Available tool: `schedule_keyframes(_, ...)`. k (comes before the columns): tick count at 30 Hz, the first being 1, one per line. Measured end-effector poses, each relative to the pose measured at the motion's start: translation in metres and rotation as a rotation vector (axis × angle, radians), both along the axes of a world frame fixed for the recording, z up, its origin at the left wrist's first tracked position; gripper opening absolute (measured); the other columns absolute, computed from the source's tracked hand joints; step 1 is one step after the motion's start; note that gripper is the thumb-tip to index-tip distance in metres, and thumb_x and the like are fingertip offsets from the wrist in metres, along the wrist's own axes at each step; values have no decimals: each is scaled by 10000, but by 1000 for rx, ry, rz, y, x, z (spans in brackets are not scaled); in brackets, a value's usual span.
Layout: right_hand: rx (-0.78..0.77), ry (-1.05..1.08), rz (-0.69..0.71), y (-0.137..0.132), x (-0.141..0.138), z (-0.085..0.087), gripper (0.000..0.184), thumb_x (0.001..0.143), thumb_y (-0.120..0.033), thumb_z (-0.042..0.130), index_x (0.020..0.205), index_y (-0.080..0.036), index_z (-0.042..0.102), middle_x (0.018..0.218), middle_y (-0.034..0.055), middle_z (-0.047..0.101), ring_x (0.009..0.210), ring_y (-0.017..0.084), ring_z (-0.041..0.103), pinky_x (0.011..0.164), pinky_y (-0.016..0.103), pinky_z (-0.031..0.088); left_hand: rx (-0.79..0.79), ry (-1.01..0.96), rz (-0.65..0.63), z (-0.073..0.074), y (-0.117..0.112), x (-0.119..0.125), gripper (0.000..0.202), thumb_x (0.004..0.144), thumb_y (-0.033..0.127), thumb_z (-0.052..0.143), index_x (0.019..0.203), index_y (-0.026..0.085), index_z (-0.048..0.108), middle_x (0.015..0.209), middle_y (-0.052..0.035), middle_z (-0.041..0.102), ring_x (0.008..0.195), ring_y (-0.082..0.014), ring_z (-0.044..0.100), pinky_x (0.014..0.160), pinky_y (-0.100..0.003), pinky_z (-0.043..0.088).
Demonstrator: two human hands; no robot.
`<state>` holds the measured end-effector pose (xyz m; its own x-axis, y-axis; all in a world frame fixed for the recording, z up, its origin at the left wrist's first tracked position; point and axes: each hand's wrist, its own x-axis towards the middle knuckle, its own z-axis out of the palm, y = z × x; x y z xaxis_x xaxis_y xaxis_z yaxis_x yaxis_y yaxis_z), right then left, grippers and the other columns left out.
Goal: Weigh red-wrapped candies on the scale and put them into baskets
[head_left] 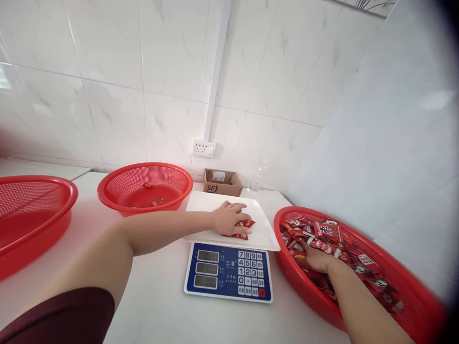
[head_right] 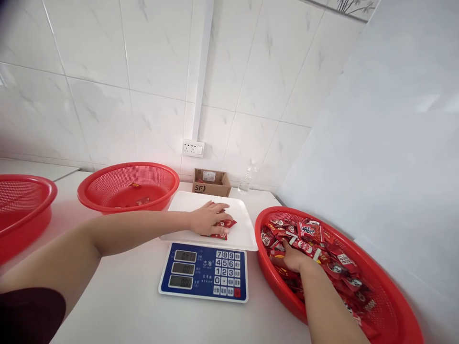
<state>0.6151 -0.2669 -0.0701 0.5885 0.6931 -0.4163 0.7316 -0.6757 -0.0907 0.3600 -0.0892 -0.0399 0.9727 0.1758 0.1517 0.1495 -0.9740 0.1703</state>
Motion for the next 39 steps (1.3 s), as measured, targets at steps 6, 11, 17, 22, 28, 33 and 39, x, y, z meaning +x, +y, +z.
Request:
schedule_keyframes(6, -3, 6, -2, 0, 1, 1, 986, 670, -515, 550, 1453, -79, 137, 1303, 179, 515, 1152, 291, 529, 996, 385, 369, -84, -73, 112, 5, 27, -13, 623, 877, 617, 200, 1364, 260, 354, 1501, -87, 223, 1389, -268, 108, 1090, -487, 132)
schedule_keyframes(11, 24, -22, 0, 2, 5, -5, 952, 638, -491, 570, 1432, -93, 226, 1319, 192, 493, 1145, 298, 534, 976, 391, 392, -88, 73, -22, -5, 16, -14, 721, 791, 715, 300, 1379, 299, 322, 1461, -72, 320, 1361, -305, 177, 1075, -526, 132)
schedule_keyframes(17, 21, -31, 4, 1, 11, -10, 946, 671, -511, 544, 1446, -100, 190, 1279, 190, 534, 1103, 300, 566, 955, 395, 408, -147, 99, 11, 0, 18, -13, 680, 821, 692, 248, 1359, 289, 350, 1479, -81, 275, 1369, -300, 161, 1069, -552, 131)
schedule_keyframes(22, 5, -30, 27, 0, 8, -9, 963, 670, -504, 540, 1446, -75, 162, 1321, 189, 494, 1156, 291, 526, 992, 374, 371, -47, -27, 244, 20, 58, -44, 643, 864, 616, 258, 1404, 268, 265, 1523, -70, 171, 1394, -282, 50, 1092, -526, 73)
schedule_keyframes(28, -5, -26, 13, 2, 6, -8, 926, 690, -475, 522, 1445, -75, 163, 1318, 186, 498, 1169, 295, 514, 1004, 379, 353, 31, 89, 652, 31, 103, -132, 700, 843, 618, 287, 1424, 235, 209, 1528, -122, 112, 1394, -316, 6, 1067, -571, 68)
schedule_keyframes(33, 9, -15, 40, 2, 8, -10, 877, 732, -431, 497, 1432, -26, 159, 1350, 238, 437, 1191, 313, 488, 998, 358, 342, 185, 328, 1001, 30, 124, -229, 806, 761, 483, 560, 1434, 220, 203, 1524, -158, 100, 1386, -359, -2, 1060, -578, 60)
schedule_keyframes(39, -32, -30, 25, 2, 5, -8, 902, 722, -449, 484, 1435, -14, 144, 1326, 229, 472, 1186, 296, 497, 992, 327, 349, -6, 337, 1435, 28, 135, -324, 986, 651, 466, 689, 1422, 146, 165, 1192, -147, 599, 1135, -348, 490, 865, -408, 417)
